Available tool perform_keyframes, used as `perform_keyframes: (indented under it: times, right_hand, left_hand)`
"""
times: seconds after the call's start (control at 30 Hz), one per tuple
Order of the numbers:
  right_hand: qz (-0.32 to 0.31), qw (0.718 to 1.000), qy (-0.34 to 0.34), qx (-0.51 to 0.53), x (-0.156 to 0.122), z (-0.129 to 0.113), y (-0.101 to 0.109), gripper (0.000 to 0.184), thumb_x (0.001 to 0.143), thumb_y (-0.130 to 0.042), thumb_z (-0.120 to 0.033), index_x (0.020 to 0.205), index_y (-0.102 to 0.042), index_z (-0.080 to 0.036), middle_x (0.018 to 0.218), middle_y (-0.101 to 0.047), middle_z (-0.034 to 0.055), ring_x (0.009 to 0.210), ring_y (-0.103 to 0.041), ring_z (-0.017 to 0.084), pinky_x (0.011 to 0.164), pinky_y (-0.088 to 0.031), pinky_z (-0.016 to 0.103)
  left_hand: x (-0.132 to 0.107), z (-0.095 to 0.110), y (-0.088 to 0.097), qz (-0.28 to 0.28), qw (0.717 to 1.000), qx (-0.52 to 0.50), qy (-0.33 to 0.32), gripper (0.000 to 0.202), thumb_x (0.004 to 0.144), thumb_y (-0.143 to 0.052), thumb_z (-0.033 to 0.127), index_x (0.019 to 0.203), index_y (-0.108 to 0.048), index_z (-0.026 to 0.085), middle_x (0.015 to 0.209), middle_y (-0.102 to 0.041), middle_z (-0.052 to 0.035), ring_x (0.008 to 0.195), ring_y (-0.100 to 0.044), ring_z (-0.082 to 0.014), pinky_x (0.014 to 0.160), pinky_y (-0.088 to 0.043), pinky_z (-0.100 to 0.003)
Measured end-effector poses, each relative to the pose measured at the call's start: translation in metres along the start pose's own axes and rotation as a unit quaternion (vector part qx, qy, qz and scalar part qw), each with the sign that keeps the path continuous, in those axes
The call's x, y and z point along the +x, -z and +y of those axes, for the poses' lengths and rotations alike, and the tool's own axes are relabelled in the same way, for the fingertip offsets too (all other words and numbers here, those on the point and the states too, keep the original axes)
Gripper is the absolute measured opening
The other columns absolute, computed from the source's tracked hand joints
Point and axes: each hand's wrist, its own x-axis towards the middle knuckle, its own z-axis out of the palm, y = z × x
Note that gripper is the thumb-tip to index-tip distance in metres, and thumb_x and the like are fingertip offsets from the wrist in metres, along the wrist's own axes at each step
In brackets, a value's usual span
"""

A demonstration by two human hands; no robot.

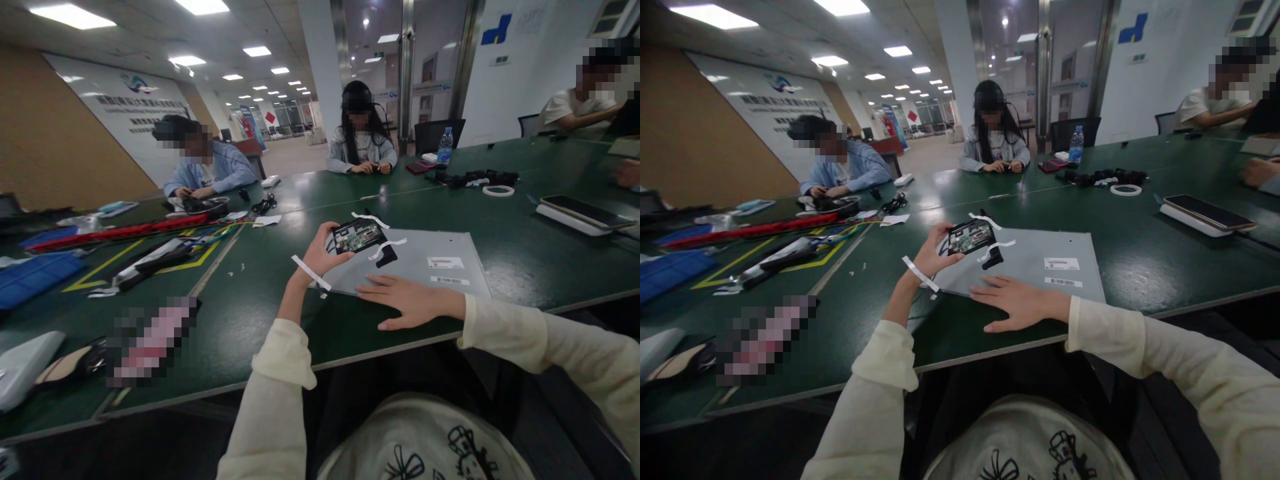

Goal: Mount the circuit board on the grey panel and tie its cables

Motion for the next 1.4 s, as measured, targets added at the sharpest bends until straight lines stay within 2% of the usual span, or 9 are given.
perform_keyframes:
  times: [0.13,0.3,0.43,0.7,0.93,1.03,1.13,1.27,1.4]
  right_hand:
    - [-0.002,0.996,0.082,0.043,0.001,-0.013,0.0,0.076,0.09,-0.054,-0.053,0.154,-0.027,-0.021,0.154,-0.033,0.0053,0.148,-0.012,0.026,0.12,-0.015,0.045]
    - [-0.008,0.99,0.129,0.058,0.001,-0.017,0.003,0.07,0.089,-0.058,-0.046,0.151,-0.033,-0.024,0.151,-0.04,0.0051,0.145,-0.023,0.023,0.117,-0.023,0.041]
    - [-0.007,0.987,0.156,0.034,-0.002,-0.017,0.005,0.062,0.093,-0.052,-0.037,0.15,-0.035,-0.021,0.149,-0.043,0.0071,0.143,-0.029,0.021,0.111,-0.033,0.039]
    - [0.005,0.977,0.208,-0.038,-0.003,-0.013,0.006,0.054,0.095,-0.045,-0.029,0.148,-0.04,-0.018,0.145,-0.047,0.0091,0.139,-0.037,0.019,0.106,-0.041,0.037]
    - [0.093,0.964,0.212,-0.132,-0.014,-0.014,-0.001,0.05,0.095,-0.043,-0.025,0.144,-0.045,-0.017,0.135,-0.057,0.0111,0.131,-0.047,0.019,0.105,-0.043,0.037]
    - [0.183,0.968,0.106,-0.138,-0.027,-0.004,0.007,0.05,0.096,-0.039,-0.026,0.145,-0.043,-0.018,0.137,-0.055,0.0098,0.132,-0.046,0.02,0.106,-0.043,0.039]
    - [0.244,0.955,-0.105,-0.131,-0.038,0.023,0.017,0.053,0.099,-0.033,-0.033,0.151,-0.032,-0.021,0.146,-0.046,0.0089,0.136,-0.041,0.021,0.108,-0.04,0.042]
    - [0.181,0.916,-0.311,-0.175,-0.044,0.07,0.012,0.059,0.099,-0.03,-0.041,0.151,-0.032,-0.015,0.152,-0.036,0.0149,0.141,-0.031,0.032,0.111,-0.033,0.051]
    - [0.1,0.902,-0.374,-0.192,-0.044,0.097,-0.001,0.056,0.099,-0.026,-0.046,0.148,-0.039,-0.021,0.152,-0.036,0.0123,0.139,-0.032,0.035,0.107,-0.034,0.054]
  left_hand:
    - [-0.002,0.003,0.001,-0.017,1.0,-0.004,0.014,0.075,0.063,-0.079,0.044,0.124,-0.042,0.021,0.125,-0.054,-0.0092,0.122,-0.052,-0.0273,0.105,-0.039,-0.04]
    - [-0.005,0.002,-0.001,-0.024,0.999,0.004,0.037,0.074,0.062,-0.078,0.045,0.122,-0.043,0.019,0.124,-0.056,-0.0098,0.122,-0.053,-0.0268,0.106,-0.039,-0.039]
    - [-0.008,-0.006,-0.005,-0.039,0.997,0.034,0.051,0.072,0.062,-0.077,0.046,0.12,-0.044,0.019,0.118,-0.059,-0.009,0.115,-0.057,-0.0265,0.101,-0.042,-0.039]
    - [-0.012,-0.017,-0.011,-0.053,0.995,0.071,0.051,0.061,0.063,-0.075,0.05,0.111,-0.047,0.022,0.113,-0.061,-0.0057,0.103,-0.06,-0.0238,0.091,-0.046,-0.035]
    - [-0.012,-0.024,-0.019,-0.093,0.989,0.102,0.05,0.059,0.063,-0.075,0.051,0.107,-0.049,0.021,0.104,-0.06,-0.0044,0.099,-0.058,-0.0241,0.089,-0.046,-0.037]
    - [-0.012,-0.027,-0.023,-0.105,0.988,0.099,0.053,0.06,0.062,-0.076,0.051,0.107,-0.049,0.021,0.104,-0.06,-0.0059,0.096,-0.059,-0.0248,0.087,-0.047,-0.039]
    - [-0.014,-0.027,-0.025,-0.119,0.987,0.096,0.059,0.064,0.063,-0.075,0.054,0.111,-0.048,0.022,0.105,-0.06,-0.008,0.093,-0.059,-0.0256,0.084,-0.049,-0.041]
    - [-0.016,-0.025,-0.025,-0.13,0.985,0.085,0.073,0.07,0.061,-0.077,0.052,0.116,-0.048,0.021,0.107,-0.061,-0.0105,0.091,-0.059,-0.0265,0.084,-0.05,-0.043]
    - [-0.017,-0.025,-0.026,-0.145,0.984,0.058,0.081,0.077,0.062,-0.077,0.049,0.125,-0.044,0.019,0.121,-0.057,-0.0125,0.106,-0.057,-0.0281,0.096,-0.046,-0.044]
